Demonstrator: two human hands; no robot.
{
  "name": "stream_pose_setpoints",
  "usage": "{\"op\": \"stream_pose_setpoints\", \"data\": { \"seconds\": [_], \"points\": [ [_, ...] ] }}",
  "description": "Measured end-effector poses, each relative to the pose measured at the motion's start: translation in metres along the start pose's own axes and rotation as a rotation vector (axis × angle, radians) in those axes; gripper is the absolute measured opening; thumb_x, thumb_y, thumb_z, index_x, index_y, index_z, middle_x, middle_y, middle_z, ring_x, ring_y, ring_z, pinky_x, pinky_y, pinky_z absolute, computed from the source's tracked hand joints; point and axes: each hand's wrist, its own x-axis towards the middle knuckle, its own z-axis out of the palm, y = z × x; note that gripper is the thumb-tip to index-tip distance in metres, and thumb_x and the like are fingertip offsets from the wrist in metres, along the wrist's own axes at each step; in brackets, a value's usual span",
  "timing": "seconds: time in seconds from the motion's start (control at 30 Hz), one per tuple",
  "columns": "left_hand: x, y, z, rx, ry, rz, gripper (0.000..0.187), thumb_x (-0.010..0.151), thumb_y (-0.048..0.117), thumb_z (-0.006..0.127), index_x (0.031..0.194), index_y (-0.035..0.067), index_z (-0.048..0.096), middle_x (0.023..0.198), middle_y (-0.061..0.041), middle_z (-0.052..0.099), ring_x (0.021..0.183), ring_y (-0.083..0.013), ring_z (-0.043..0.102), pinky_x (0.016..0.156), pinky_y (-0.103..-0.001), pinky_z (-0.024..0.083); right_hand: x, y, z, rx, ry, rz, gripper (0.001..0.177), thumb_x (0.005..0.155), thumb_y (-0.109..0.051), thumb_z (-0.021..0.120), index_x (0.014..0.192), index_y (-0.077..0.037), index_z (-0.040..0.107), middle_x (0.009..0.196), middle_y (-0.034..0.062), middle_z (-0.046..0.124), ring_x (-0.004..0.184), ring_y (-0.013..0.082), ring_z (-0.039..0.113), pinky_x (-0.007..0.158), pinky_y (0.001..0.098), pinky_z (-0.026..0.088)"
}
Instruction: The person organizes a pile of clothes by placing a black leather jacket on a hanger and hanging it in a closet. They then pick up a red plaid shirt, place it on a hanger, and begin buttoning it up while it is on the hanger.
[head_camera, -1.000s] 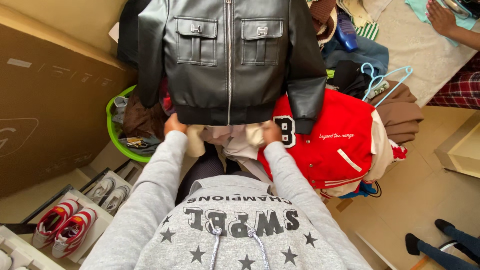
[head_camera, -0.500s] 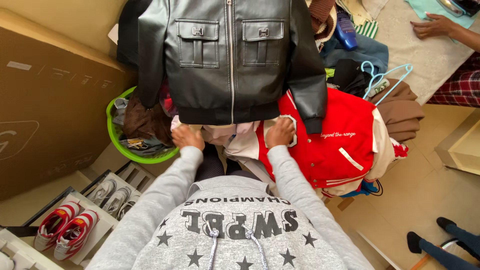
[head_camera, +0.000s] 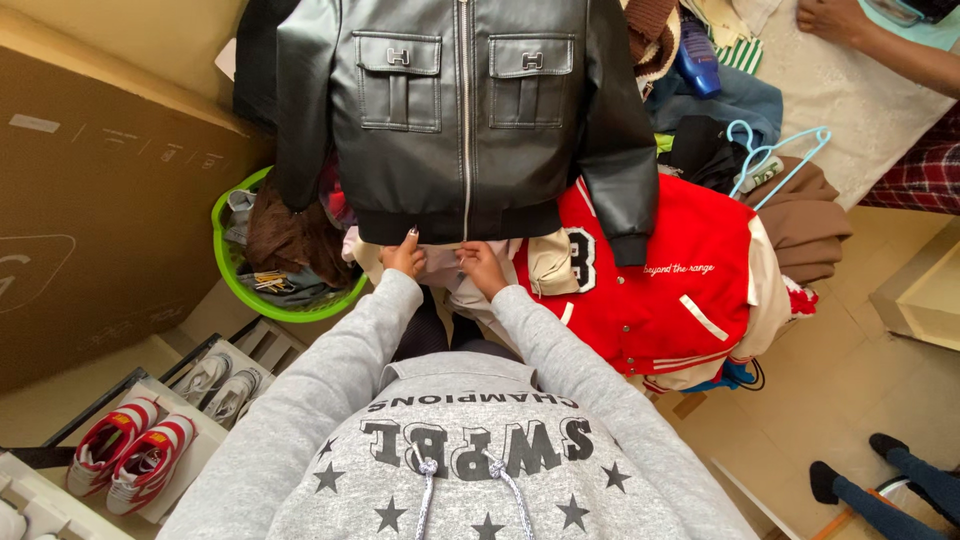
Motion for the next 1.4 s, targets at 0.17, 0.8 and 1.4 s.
{"op": "stream_pose_setpoints", "data": {
  "seconds": [0.17,0.8,1.4],
  "points": [
    [-0.012,0.007,-0.009,0.038,0.095,-0.056,0.030,0.094,0.038,0.072,0.112,0.015,0.063,0.097,0.000,0.061,0.080,-0.0163,0.059,0.069,-0.033,0.047,0.010,0.004,-0.016,0.559,0.351,0.516,0.026,0.098,-0.030,0.056,0.113,-0.009,0.055,0.098,0.0154,0.069,0.091,0.0265,0.064,0.077,0.0367,0.053],
    [-0.053,0.038,0.032,-0.440,-0.772,0.000,0.020,0.086,-0.002,0.056,0.101,-0.003,0.069,0.105,-0.020,0.071,0.101,-0.0404,0.061,0.092,-0.051,0.046,0.028,-0.036,-0.043,-0.622,0.162,-0.249,0.042,0.091,-0.036,0.063,0.119,-0.005,0.066,0.123,0.0174,0.070,0.112,0.0325,0.065,0.096,0.0424,0.050],
    [-0.071,0.083,0.014,2.153,-0.020,0.825,0.046,0.064,0.024,0.073,0.108,0.012,0.076,0.120,-0.016,0.071,0.109,-0.0350,0.067,0.086,-0.045,0.054,0.061,-0.046,-0.134,-0.706,0.363,-0.073,0.035,0.091,-0.030,0.064,0.115,-0.005,0.070,0.117,0.0166,0.072,0.106,0.0286,0.067,0.098,0.0428,0.053]
  ]
}}
